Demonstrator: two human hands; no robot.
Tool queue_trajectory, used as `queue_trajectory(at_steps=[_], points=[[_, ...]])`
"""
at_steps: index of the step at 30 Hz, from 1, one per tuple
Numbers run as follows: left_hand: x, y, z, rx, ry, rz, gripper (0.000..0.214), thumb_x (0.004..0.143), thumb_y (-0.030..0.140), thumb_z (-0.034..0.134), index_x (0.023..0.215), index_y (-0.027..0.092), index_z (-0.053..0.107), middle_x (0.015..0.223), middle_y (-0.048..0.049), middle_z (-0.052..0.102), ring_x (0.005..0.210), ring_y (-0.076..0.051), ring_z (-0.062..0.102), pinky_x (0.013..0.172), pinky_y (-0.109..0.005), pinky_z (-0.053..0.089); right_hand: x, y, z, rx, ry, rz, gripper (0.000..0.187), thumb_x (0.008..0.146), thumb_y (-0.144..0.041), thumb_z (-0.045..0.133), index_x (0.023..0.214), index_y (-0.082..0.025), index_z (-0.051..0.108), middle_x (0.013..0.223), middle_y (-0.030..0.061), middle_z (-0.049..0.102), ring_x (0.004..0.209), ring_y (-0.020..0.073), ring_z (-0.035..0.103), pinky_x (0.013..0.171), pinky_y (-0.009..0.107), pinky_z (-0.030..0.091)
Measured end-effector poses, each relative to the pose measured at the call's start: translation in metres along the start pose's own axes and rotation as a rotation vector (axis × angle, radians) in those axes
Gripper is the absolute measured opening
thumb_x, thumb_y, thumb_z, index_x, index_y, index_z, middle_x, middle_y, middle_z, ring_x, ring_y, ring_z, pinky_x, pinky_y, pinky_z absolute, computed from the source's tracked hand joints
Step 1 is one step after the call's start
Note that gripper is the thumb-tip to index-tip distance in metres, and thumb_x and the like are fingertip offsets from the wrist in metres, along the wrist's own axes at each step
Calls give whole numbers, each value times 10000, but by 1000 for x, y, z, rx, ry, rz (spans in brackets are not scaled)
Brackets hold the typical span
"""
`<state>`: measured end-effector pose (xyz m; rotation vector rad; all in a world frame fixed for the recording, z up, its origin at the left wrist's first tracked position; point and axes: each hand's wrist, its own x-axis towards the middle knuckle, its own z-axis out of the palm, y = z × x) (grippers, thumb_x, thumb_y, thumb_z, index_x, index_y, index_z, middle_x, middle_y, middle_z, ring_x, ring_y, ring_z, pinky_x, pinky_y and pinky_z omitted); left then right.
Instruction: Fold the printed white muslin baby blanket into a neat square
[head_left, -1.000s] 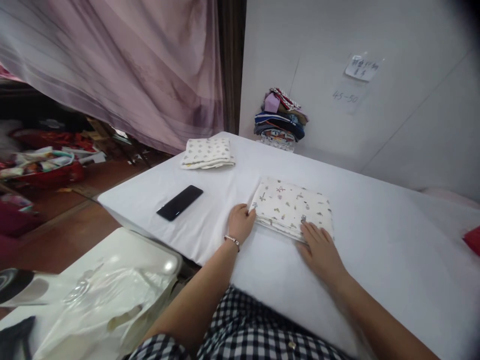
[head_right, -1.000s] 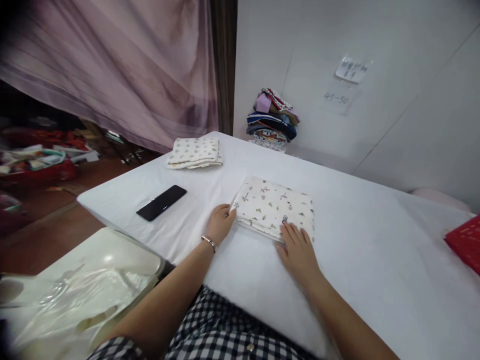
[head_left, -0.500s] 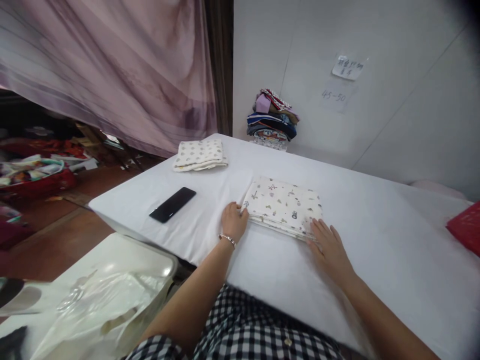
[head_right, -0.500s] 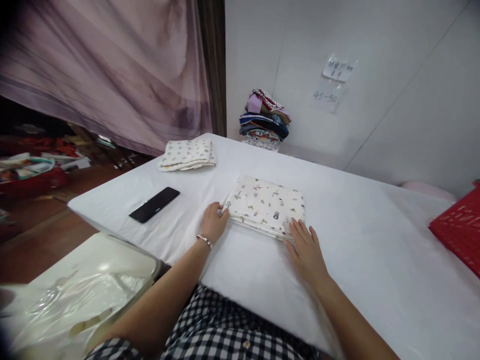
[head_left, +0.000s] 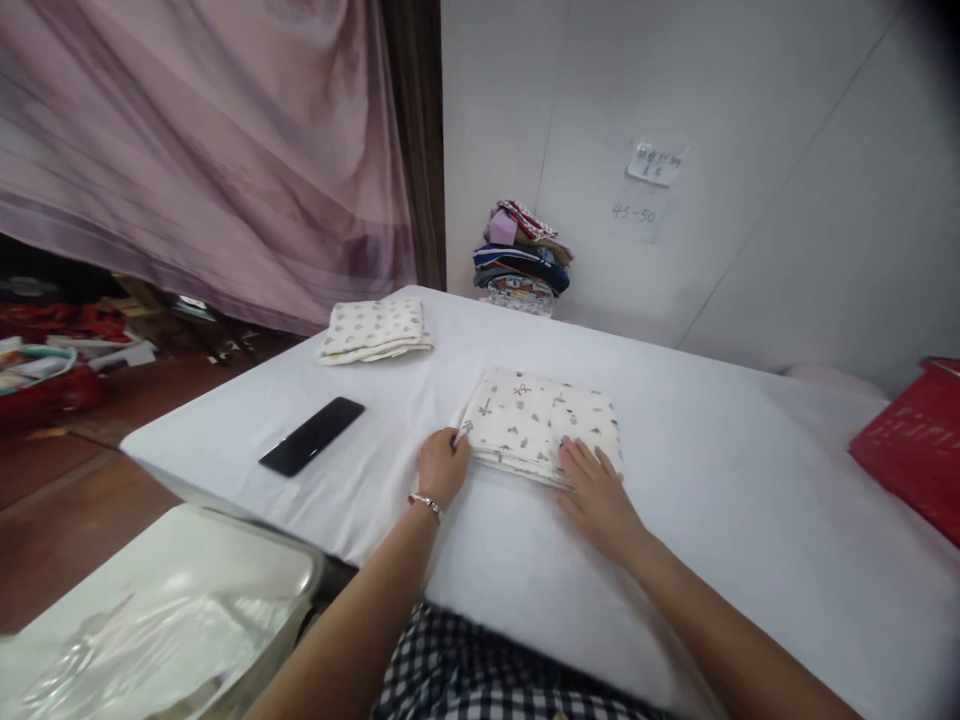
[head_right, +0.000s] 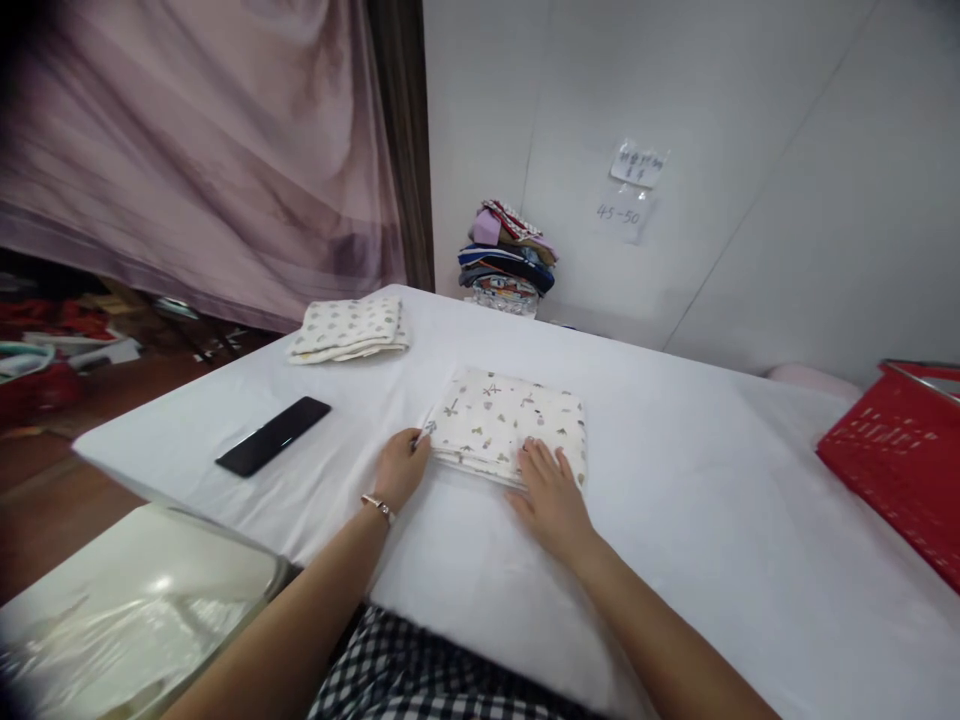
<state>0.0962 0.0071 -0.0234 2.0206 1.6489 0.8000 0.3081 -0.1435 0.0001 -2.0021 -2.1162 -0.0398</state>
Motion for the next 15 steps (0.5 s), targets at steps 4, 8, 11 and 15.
queue_trajectory(at_steps=[4,8,11,15], points=[[0,1,0,-79,11,-57,247,792,283,450,991,193,567,963,-70,660,921,-208,591,807,-318,407,42,-43,2,53,28,-182,617,896,-505,314,1393,-139,303,1472,99,230,1371,223,134,1110,471,129],[0,0,0,-115,26,-73,297,793,260,454,1072,181,522,1027,-85,651,945,-198,598,823,-314,419,63,-64,30,76,-14,-252,660,865,-517,393,1397,-141,287,1461,116,254,1363,237,169,1103,479,145],[1,-2,1,-117,31,-65,301,793,254,458,1078,181,519,1024,-87,652,950,-199,601,832,-317,425,62,-64,43,80,-18,-260,686,858,-514,410,1402,-121,269,1468,118,233,1364,234,160,1110,468,129],[2,-4,3,-120,42,-67,331,780,244,471,1101,179,511,1031,-85,649,969,-205,595,851,-330,426,59,-61,32,167,-92,-256,683,869,-536,364,1410,-134,254,1468,107,242,1361,221,177,1107,457,140]])
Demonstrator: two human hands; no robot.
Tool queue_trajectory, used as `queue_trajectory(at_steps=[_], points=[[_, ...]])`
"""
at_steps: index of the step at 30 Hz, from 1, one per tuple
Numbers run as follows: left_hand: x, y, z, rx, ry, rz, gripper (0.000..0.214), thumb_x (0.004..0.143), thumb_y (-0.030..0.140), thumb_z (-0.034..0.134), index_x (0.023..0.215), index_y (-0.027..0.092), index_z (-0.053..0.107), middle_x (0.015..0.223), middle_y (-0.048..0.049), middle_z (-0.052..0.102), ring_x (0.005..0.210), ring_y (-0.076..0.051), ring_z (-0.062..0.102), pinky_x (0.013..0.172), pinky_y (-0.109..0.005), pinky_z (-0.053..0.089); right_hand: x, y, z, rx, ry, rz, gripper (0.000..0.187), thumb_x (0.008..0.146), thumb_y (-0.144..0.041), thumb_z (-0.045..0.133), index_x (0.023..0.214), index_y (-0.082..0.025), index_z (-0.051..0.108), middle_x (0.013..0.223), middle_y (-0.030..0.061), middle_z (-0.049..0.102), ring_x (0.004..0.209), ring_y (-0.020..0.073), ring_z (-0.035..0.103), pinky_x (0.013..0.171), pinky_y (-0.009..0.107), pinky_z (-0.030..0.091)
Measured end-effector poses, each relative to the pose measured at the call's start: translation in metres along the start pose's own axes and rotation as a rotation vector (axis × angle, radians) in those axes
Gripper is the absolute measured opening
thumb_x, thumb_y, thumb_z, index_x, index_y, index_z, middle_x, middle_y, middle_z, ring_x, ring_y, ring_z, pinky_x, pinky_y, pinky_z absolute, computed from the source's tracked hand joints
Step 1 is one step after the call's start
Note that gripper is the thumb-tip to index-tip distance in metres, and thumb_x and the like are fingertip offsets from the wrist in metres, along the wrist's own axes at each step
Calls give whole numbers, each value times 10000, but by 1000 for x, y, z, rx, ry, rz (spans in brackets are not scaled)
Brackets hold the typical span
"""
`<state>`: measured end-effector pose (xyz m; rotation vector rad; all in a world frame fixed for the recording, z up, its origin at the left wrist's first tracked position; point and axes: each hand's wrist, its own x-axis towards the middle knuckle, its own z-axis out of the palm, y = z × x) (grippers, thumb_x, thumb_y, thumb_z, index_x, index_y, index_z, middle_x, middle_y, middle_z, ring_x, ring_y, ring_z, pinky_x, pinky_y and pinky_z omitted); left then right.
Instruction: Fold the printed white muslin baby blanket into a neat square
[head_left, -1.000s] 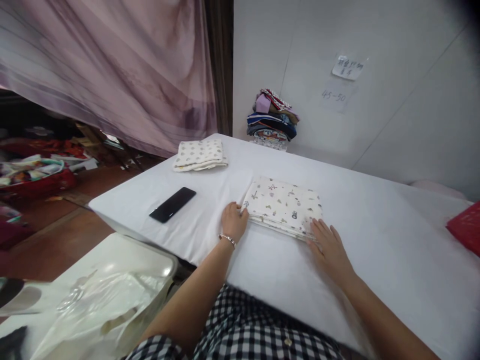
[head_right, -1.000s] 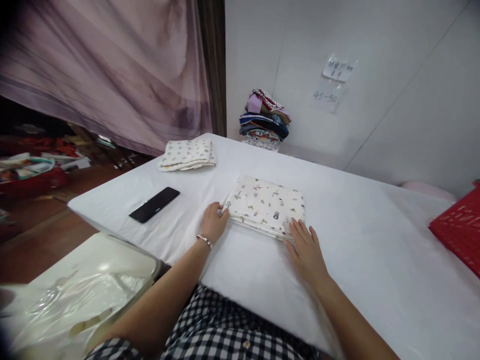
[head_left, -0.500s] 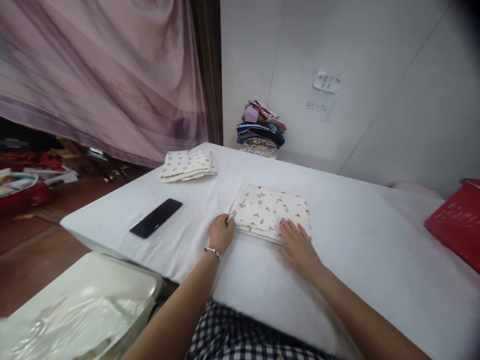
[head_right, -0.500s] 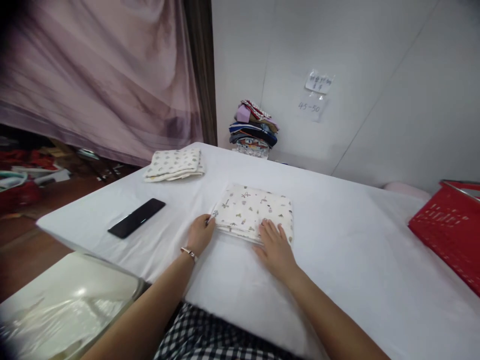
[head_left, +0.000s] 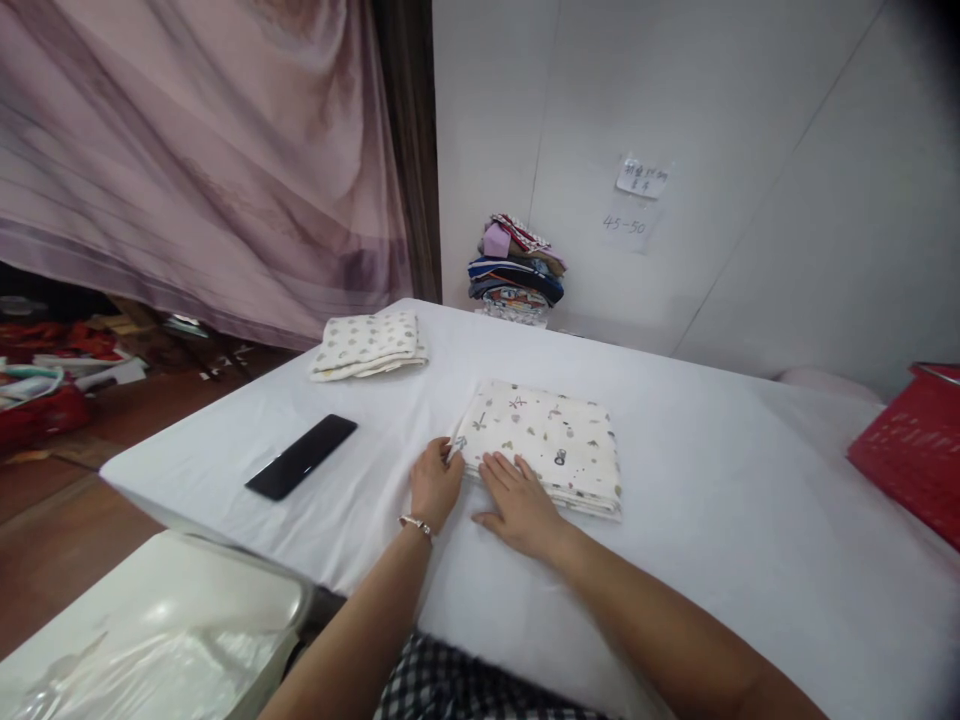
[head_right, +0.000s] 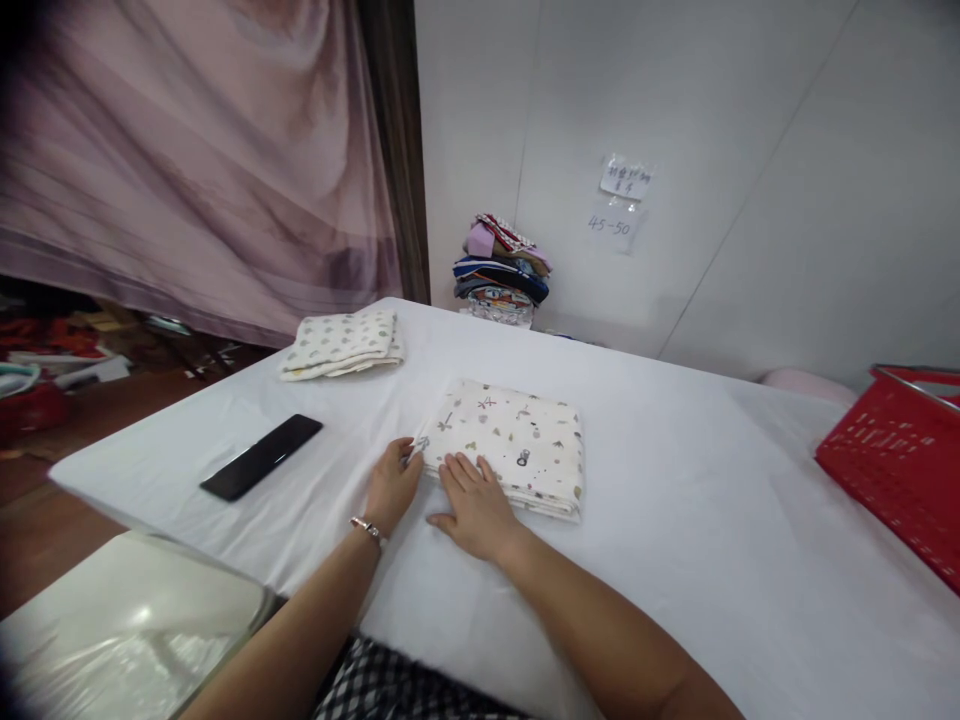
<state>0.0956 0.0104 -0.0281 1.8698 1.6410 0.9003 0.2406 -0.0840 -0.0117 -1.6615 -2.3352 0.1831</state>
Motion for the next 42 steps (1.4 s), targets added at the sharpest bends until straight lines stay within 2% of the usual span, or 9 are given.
queue_trajectory(at_steps=[4,7,12,15,22,27,32,37,42], points=[[0,-1,-1,-50,-16,-1,363,810,298,448,1148,172,486,1049,-79,644,984,-202,591,870,-340,421,-13,21,-28,111,76,90,599,896,-494,313,1412,-196,257,1461,69,275,1356,191,199,1101,438,176],[-2,1,-3,-47,-45,3,417,832,395,430,1179,168,472,1054,-85,646,994,-214,585,898,-367,401,-33,63,-42,79,289,350,553,881,-444,358,1362,-172,367,1437,97,321,1341,226,240,1084,456,204],[-3,6,-3,44,-59,60,474,806,430,476,1199,165,467,1094,-104,631,1077,-252,537,951,-420,340,-67,136,-38,207,408,816,631,789,-481,469,1328,-155,419,1255,158,529,1104,279,536,902,451,427],[-3,7,-3,0,-72,61,472,790,375,502,1215,176,447,1109,-93,626,1005,-231,575,915,-391,374,-74,150,-30,417,435,907,707,750,-532,508,1349,-176,391,1160,152,593,929,247,626,762,383,502],[-3,3,-5,-157,-105,49,510,778,352,522,1256,223,401,1072,-47,635,728,-154,607,743,-312,458,-80,123,-43,828,380,995,830,788,-547,485,1444,-194,118,1255,159,534,904,219,648,645,315,547],[-2,-1,1,-102,-64,114,478,793,345,515,1242,208,423,1149,-71,588,970,-196,581,850,-335,443,-93,90,-52,1258,300,1027,946,741,-500,608,1439,-258,18,1274,107,530,983,238,618,687,387,569],[-11,6,-5,56,31,404,392,845,301,442,1226,212,467,1355,-89,430,1252,-223,379,1023,-397,315,-97,79,-52,1351,380,1041,998,717,-424,660,1429,-324,-32,1240,55,557,939,214,628,663,376,580],[-23,14,-20,278,-186,761,497,775,205,503,1267,261,458,1377,-46,426,1337,-254,241,1098,-491,128,-100,79,-56,1202,401,993,883,723,-469,631,1428,-365,109,987,6,648,777,192,631,594,344,573],[-14,6,-27,425,-266,864,696,666,-22,382,1311,236,420,1368,-38,441,1337,-211,251,1109,-500,90,-104,83,-58,1175,396,972,702,692,-453,667,1333,-309,421,744,-16,622,558,118,526,458,236,482]])
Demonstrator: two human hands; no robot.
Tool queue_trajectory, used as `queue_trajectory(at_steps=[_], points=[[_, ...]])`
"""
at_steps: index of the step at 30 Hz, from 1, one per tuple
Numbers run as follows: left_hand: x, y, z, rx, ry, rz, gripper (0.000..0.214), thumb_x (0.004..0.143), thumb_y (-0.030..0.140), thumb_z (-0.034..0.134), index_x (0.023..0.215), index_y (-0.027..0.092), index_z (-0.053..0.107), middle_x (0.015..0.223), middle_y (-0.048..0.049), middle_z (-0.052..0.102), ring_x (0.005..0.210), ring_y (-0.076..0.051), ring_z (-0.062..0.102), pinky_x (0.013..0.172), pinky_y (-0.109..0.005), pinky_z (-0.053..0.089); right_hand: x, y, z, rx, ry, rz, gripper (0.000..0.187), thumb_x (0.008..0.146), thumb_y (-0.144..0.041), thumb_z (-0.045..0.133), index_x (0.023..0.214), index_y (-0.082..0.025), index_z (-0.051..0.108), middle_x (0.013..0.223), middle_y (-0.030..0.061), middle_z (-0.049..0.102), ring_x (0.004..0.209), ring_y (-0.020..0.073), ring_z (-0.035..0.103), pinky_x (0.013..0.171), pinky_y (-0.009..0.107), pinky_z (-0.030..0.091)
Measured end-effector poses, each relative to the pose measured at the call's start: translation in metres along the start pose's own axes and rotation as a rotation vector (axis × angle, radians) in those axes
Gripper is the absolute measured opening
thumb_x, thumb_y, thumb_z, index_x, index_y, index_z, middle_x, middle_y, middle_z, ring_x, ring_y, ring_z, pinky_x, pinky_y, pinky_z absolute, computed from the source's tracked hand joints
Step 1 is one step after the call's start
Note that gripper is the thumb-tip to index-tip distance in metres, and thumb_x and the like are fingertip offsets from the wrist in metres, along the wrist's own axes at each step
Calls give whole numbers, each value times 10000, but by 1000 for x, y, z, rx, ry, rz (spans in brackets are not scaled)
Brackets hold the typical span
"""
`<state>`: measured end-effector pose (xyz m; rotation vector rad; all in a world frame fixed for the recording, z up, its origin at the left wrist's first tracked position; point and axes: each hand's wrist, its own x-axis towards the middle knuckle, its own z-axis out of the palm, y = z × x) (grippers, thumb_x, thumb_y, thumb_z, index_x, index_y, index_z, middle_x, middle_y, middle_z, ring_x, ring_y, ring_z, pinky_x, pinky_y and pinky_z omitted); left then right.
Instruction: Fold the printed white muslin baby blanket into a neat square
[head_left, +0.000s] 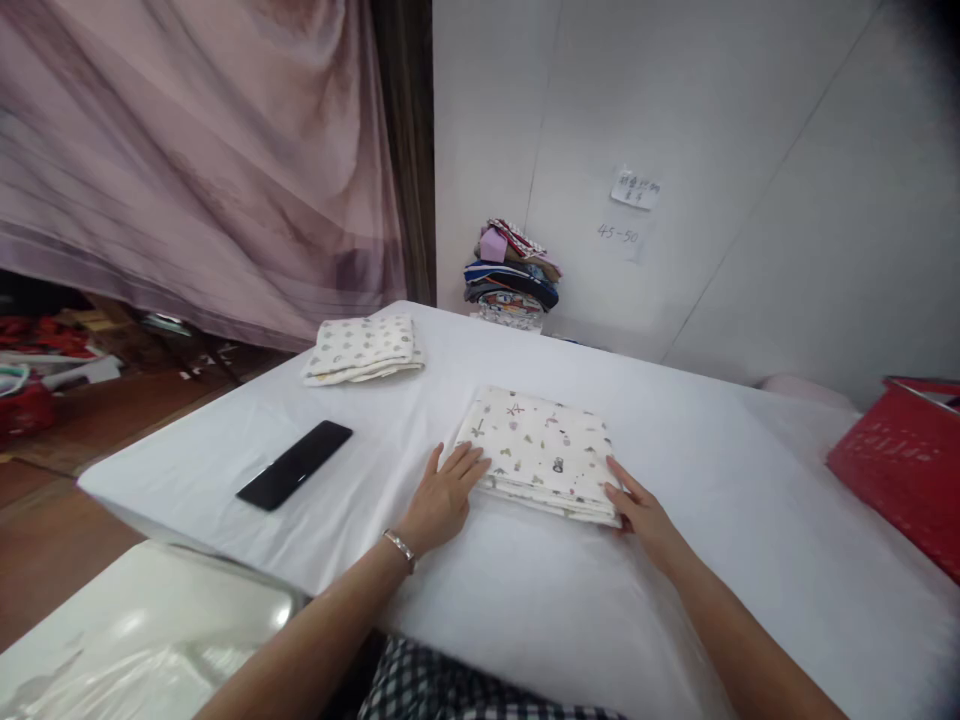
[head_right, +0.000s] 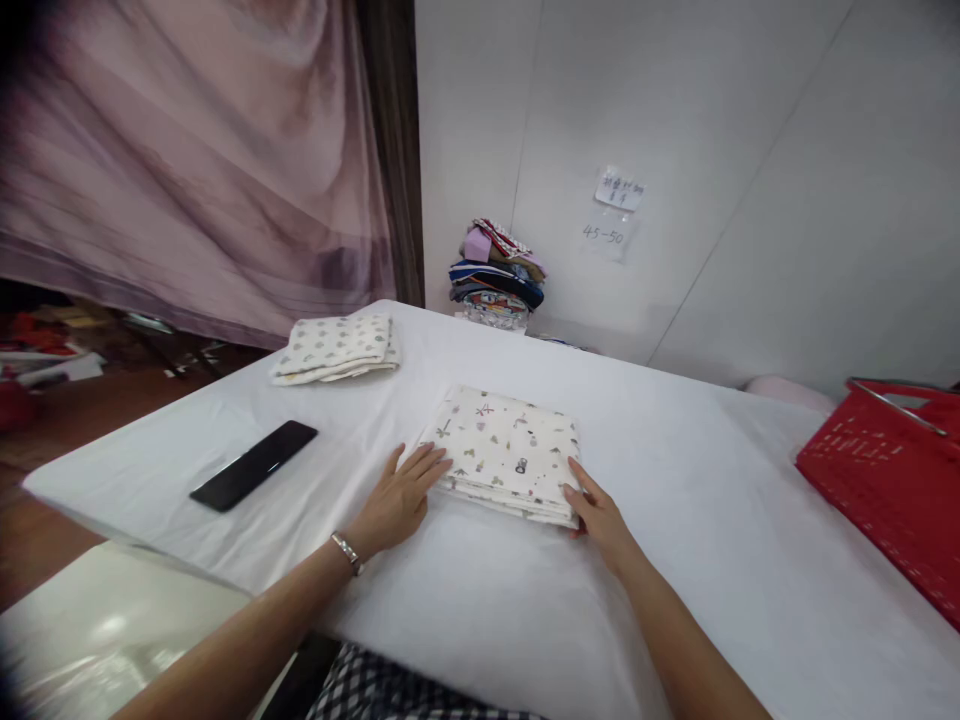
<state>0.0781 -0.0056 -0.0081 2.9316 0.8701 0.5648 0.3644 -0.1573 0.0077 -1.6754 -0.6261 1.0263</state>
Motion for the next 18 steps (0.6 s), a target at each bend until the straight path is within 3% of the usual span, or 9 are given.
queue_trajectory(at_steps=[3,6,11,18], points=[[4,-8,-1,57,-11,37,702,664,-42,363,1314,215,422,1366,-39,444,1340,-211,243,1112,-495,96,3,-4,-1,79,-28,19,544,666,-423,699,1169,-246,595,670,-23,610,508,89,477,415,202,408],[8,-13,-3,104,-18,73,687,687,-36,357,1330,201,405,1378,-45,429,1346,-213,228,1114,-487,110,6,-13,1,211,-54,35,440,680,-407,696,1085,-248,628,654,-27,614,514,87,501,397,184,387],[12,-17,-3,123,20,83,703,682,-7,388,1354,199,372,1406,-46,392,1353,-210,212,1118,-476,110,11,-28,0,424,-166,51,357,733,-353,636,1076,-258,615,894,23,672,720,163,639,467,209,475],[13,-21,5,77,64,53,721,642,16,435,1341,184,390,1325,-68,489,1300,-229,322,1118,-481,108,13,-30,-8,437,-336,-76,591,609,-133,583,1183,-274,550,1062,28,642,968,209,594,742,313,492]])
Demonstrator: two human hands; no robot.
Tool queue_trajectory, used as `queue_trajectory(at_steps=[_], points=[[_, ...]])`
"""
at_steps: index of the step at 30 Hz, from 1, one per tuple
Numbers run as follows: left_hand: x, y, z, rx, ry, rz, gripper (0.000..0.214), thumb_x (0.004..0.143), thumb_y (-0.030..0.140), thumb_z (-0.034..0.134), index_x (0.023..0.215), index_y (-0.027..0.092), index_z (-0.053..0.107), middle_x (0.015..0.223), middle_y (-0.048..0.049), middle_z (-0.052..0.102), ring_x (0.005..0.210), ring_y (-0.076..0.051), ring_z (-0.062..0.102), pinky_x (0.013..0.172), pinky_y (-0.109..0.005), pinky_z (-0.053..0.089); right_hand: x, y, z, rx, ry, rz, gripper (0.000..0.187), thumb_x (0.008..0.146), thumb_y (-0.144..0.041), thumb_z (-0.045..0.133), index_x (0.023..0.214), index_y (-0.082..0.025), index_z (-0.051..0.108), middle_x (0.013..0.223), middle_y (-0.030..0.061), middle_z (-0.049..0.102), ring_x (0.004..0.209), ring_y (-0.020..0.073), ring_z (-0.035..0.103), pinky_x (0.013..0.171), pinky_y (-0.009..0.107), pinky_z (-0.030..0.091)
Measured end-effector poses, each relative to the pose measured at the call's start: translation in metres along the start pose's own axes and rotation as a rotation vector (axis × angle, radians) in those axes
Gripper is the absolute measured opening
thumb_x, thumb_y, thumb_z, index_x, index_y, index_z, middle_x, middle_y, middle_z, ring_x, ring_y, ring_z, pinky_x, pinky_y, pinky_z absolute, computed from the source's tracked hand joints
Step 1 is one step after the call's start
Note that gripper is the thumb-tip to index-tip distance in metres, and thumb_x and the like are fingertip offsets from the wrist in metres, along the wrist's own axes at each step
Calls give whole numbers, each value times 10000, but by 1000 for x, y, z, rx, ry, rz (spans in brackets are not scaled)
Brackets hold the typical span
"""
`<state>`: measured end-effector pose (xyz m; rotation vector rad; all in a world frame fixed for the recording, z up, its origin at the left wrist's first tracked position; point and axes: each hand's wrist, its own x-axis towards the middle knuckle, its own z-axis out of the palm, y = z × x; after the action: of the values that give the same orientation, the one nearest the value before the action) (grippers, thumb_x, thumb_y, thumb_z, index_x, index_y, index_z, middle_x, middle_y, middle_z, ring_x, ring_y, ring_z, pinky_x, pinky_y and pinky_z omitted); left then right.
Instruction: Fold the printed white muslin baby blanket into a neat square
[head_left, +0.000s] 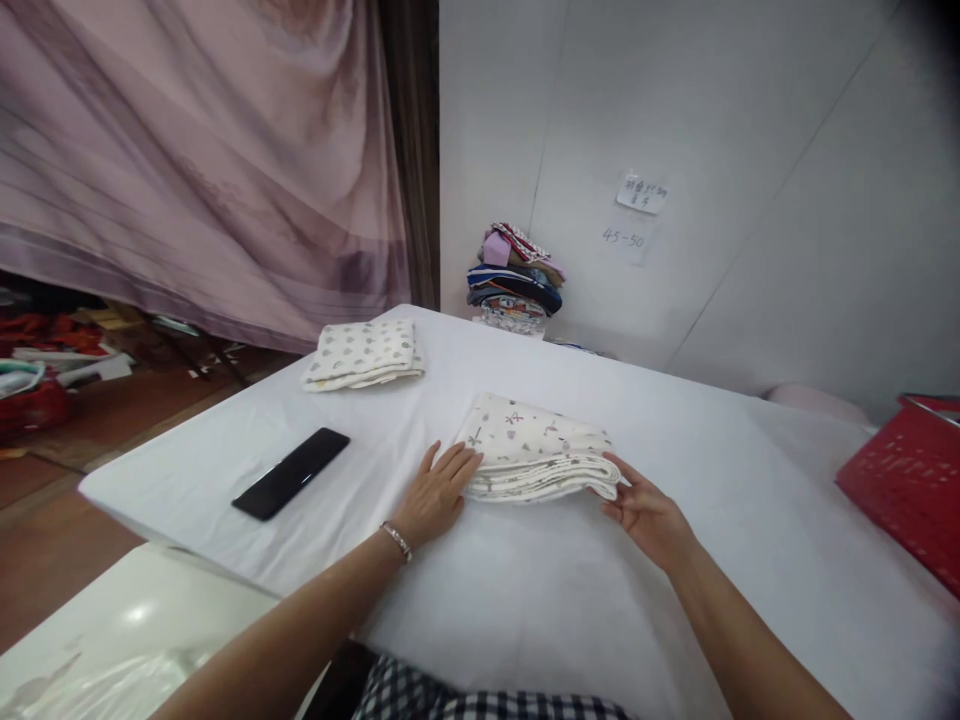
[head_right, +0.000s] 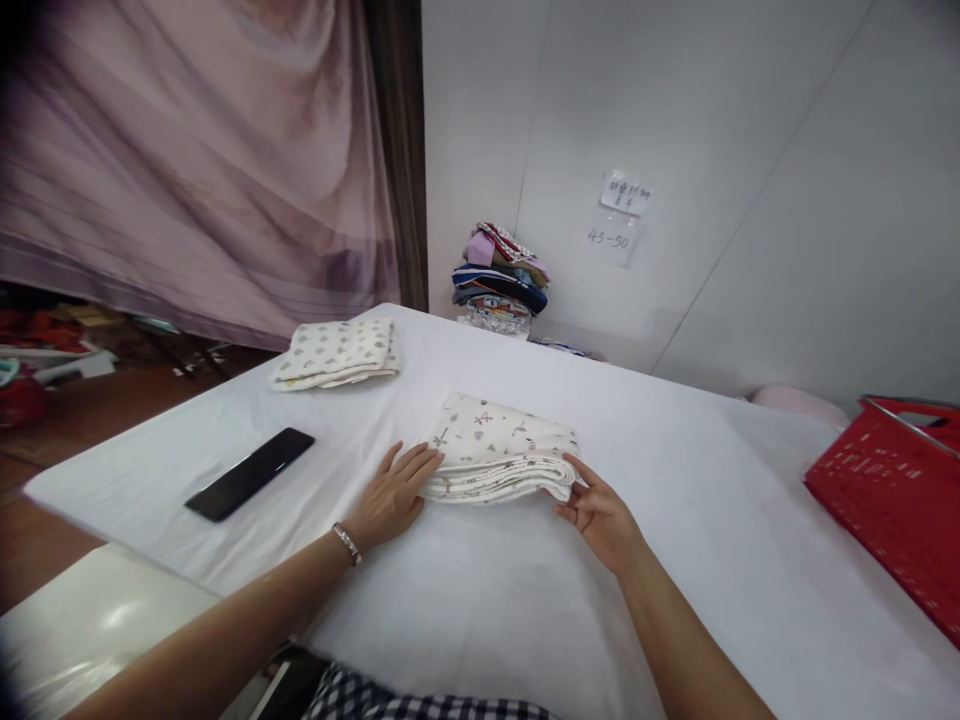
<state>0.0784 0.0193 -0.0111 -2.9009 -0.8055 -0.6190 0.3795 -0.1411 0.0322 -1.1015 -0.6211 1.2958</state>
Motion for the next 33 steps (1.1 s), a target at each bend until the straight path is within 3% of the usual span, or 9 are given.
queue_trajectory(at_steps=[7,14,17,20,23,25,28,32,33], points=[[5,-3,-2,-16,89,-27,558,709,38,425,1247,177,478,1185,-95,585,1178,-229,462,1080,-485,204,-1,7,10,-299,108,-135,692,560,-116,686,1202,-291,496,944,-4,638,752,141,561,650,275,465],[30,-18,-25,-77,259,-17,430,730,88,458,1149,178,491,1081,-92,609,1044,-202,540,1036,-465,282,3,2,1,-659,284,-244,398,707,-365,626,1060,-183,603,650,-13,577,523,111,473,467,236,352],[48,-19,-53,-179,369,13,408,743,122,489,1148,166,478,1067,-100,598,1037,-203,535,996,-432,347,-6,-21,2,-844,357,-400,304,697,-412,645,908,-196,673,721,2,589,591,114,484,542,246,399],[67,-14,-96,-368,421,-8,441,745,158,519,1181,176,457,1101,-90,577,1032,-192,533,926,-367,417,-20,-50,8,-872,345,-529,271,690,-415,661,866,-211,686,902,34,617,770,153,548,658,259,450],[89,-10,-139,-615,338,-75,532,729,189,551,1242,200,413,1078,-62,580,950,-164,559,855,-323,453,-31,-72,11,-580,275,-518,300,710,-388,656,960,-224,654,964,37,648,886,188,586,767,302,476],[105,-14,-153,-779,244,-137,576,709,212,577,1258,215,404,1064,-50,589,884,-150,571,796,-303,470,-30,-76,10,-358,271,-437,296,718,-378,649,972,-226,638,913,34,676,854,204,617,752,330,497],[127,-25,-134,-1004,14,-320,579,681,243,597,1237,216,438,1046,-49,607,800,-149,592,710,-298,489,-13,-62,1,-182,293,-248,289,721,-384,633,937,-194,642,862,62,697,795,234,648,699,354,523],[138,-31,-56,-1121,-317,-799,467,652,228,597,1116,189,556,952,-57,649,814,-184,615,691,-295,493,25,-18,-19,-114,333,28,246,705,-362,626,807,-140,658,799,116,706,773,263,663,693,366,538],[138,-30,-35,-1116,-347,-853,423,652,235,601,1071,177,581,922,-65,658,832,-205,618,690,-305,498,34,-7,-24,-113,355,84,220,701,-343,626,778,-139,654,784,117,707,770,261,665,690,363,540]])
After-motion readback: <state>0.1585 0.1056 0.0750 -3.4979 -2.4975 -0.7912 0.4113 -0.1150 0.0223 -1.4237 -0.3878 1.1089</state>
